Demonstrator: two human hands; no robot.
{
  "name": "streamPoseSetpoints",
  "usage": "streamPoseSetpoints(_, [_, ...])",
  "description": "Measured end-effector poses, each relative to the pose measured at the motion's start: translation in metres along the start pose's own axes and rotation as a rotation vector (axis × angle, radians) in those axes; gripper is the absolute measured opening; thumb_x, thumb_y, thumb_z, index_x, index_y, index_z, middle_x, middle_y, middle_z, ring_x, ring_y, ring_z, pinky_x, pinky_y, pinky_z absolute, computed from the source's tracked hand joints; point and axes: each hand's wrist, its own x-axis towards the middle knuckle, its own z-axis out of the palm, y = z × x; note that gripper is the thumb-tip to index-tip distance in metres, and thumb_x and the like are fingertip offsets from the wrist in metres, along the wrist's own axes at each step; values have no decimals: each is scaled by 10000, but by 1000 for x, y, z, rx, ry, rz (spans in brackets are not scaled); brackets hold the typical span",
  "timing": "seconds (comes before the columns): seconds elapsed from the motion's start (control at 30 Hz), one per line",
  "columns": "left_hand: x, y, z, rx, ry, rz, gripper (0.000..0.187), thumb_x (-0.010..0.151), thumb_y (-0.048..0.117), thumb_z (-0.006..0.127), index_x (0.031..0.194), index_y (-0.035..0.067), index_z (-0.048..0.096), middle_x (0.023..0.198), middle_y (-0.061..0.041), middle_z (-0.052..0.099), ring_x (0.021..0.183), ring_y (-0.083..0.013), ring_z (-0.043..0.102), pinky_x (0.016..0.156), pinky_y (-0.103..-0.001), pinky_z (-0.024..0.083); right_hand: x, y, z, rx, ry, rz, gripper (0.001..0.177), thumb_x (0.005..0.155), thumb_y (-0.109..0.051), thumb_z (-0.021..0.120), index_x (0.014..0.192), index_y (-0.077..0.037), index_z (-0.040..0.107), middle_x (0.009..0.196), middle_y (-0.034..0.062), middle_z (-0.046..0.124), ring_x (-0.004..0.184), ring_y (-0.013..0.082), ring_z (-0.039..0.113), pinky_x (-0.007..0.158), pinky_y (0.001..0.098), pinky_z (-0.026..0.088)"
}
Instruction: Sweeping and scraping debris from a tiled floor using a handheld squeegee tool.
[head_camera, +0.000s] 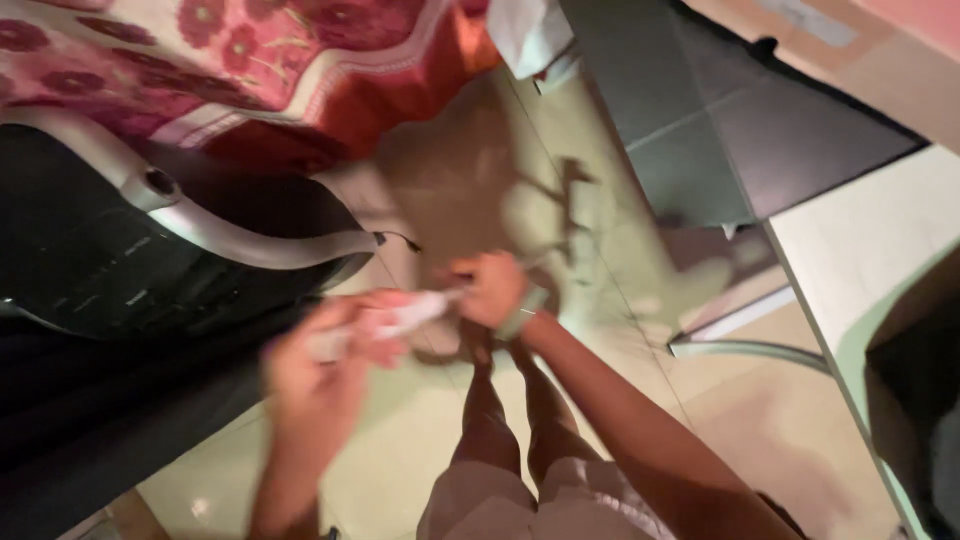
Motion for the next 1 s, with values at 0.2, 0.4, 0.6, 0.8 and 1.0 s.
streamPoseSetpoints(0.2, [1, -6, 57, 377, -18, 273, 159, 970, 141, 709, 1051, 7, 680, 900, -131, 737, 768, -195, 721, 678, -319, 555, -3, 26, 43, 6, 0, -252, 277, 830, -348, 706, 951, -103, 756, 850, 151, 704, 769, 348, 655, 690, 425, 535])
streamPoseSetpoints(0.4, [-32, -63, 134, 172, -124, 275, 83, 1000, 99, 636, 1051, 33, 643, 952, -145, 720, 820, -279, 735, 721, -375, 562, -101, 130, -4, 3, -203, -122, 382, 658, -435, 766, 747, -69, 701, 703, 172, 672, 614, 347, 650, 562, 448, 510])
streamPoseSetpoints(0.6, [-54, -70, 135, 302, -289, 117, 154, 1000, 172, 605, 1111, 103, 686, 1023, -132, 764, 886, -309, 755, 846, -459, 551, -174, 168, -37, -223, -208, 33, 166, 717, -229, 637, 797, -172, 770, 811, 87, 767, 738, 336, 710, 691, 442, 580])
streamPoseSetpoints(0.8, [-63, -19, 52, 1147, -639, -181, 427, 832, 398, 756, 1085, 67, 660, 914, -179, 714, 818, -366, 716, 733, -485, 555, -134, 25, 0, -212, -528, 227, 151, 882, -279, 643, 932, -194, 757, 747, 97, 734, 624, 268, 726, 654, 409, 594])
streamPoseSetpoints(1.0, [-85, 48, 0, 1270, -413, 2, 152, 887, 204, 643, 987, 118, 721, 797, -147, 716, 733, -362, 721, 632, -507, 544, -86, -61, 52, 122, -207, -47, 200, 785, -189, 668, 939, -111, 770, 826, 168, 713, 721, 360, 695, 705, 446, 575])
